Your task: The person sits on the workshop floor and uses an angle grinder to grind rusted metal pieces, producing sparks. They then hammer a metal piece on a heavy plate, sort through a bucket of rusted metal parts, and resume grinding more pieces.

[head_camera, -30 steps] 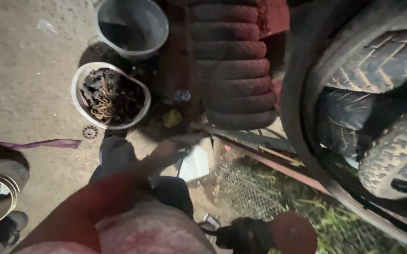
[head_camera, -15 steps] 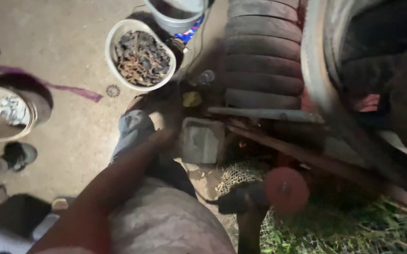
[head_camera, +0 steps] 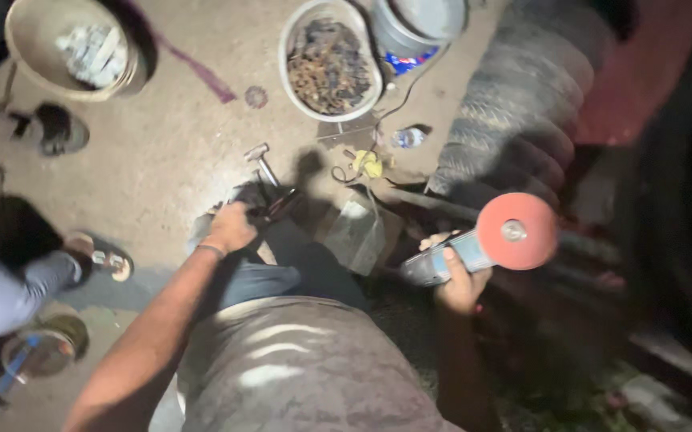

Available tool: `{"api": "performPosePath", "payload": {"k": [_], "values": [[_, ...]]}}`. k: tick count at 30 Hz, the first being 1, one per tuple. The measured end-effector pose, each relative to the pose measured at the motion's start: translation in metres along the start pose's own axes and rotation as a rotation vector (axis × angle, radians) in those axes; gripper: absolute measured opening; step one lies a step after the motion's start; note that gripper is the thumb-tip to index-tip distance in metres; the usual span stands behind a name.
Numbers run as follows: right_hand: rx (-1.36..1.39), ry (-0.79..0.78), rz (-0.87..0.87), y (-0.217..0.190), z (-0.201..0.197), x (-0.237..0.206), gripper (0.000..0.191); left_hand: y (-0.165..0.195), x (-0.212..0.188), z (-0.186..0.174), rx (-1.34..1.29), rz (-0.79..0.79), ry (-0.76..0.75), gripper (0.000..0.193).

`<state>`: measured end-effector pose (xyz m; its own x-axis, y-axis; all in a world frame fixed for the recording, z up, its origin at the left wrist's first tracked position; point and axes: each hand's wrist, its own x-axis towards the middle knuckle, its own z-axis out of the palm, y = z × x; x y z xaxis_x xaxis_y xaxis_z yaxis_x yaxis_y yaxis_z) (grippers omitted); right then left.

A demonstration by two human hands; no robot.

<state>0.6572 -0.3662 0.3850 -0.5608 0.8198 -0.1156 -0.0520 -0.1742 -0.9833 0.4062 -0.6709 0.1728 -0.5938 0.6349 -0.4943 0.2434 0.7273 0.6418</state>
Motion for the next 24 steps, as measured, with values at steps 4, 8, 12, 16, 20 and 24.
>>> {"api": "performPosePath", "payload": {"k": [4, 8, 12, 16, 20, 24], "values": [[0.084, -0.16, 0.204, -0.018, 0.051, 0.014, 0.032, -0.064, -0.067, -0.004, -0.292, -0.285, 0.158, 0.032], [-0.04, -0.213, 0.166, 0.003, 0.08, 0.038, 0.025, -0.089, -0.114, 0.008, -0.333, -0.356, 0.016, 0.028], [-1.191, -0.437, -0.585, 0.013, 0.12, 0.045, 0.03, -0.079, -0.142, 0.03, -0.194, -0.028, -0.196, 0.037], [-0.289, -0.335, 0.21, 0.018, 0.189, 0.058, 0.028, -0.044, -0.147, 0.045, -0.181, 0.03, -0.094, 0.031], [-0.368, -0.582, 0.04, 0.043, 0.242, 0.087, 0.025, -0.01, -0.145, 0.057, -0.125, -0.154, 0.037, 0.021], [-0.42, -0.647, 0.199, 0.11, 0.281, 0.124, 0.029, 0.022, -0.151, 0.075, -0.244, -0.35, 0.077, 0.017]]}}
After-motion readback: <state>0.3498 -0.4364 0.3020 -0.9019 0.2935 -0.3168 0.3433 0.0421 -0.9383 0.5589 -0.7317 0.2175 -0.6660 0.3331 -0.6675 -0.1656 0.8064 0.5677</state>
